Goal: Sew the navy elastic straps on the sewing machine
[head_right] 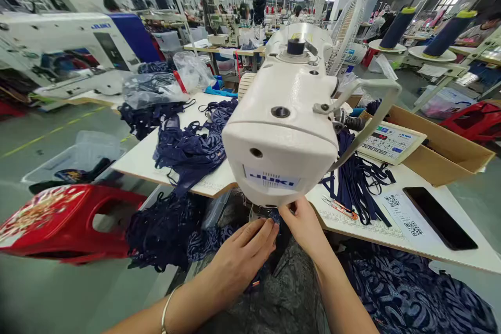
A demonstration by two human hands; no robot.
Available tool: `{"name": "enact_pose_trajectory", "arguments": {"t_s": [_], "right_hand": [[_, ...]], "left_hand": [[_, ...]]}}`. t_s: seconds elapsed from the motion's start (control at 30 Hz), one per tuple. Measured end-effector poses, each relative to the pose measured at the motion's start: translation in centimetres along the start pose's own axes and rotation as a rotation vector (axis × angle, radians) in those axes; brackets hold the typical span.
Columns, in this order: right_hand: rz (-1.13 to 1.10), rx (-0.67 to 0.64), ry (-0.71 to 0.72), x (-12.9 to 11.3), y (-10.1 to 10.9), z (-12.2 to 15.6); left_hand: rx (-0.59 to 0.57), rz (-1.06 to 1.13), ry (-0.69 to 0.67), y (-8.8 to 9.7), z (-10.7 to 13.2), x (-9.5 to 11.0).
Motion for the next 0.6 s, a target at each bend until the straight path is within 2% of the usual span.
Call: {"name": "enact_pose_trajectory", "arguments": {"t_s": [0.17, 0.3, 0.47, 0.6], "right_hand": [[-0.001, -0.01, 0.003, -0.1, 0.0, 0.0], [0.044, -0.011, 0.009, -1.4, 0.2, -0.2], [0.073, 0.02, 0.143, -3.8, 0.8, -1.0], [0.144, 0.066, 0.207, -4.0, 1.1, -1.7]], "left_hand": [[0.026, 0.014, 0.018, 0.4, -0.1, -0.1], [0.012, 0.038, 0.081, 0.6, -0.8, -0.3], [0.033, 0.012, 0.174, 0.9, -1.7, -0.6], [0.052, -0.002, 0.223, 1.1, -2.1, -0.7]]}}
Point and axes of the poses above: each hand's wrist, its own z-axis away from the middle knuckle, its own y-axis out of the back of the hand, x = y × z, the point moved 9 cm from there along -z, towards the middle knuckle, and after that the axes turned 14 degrees about -x, right-handed, at the moved point
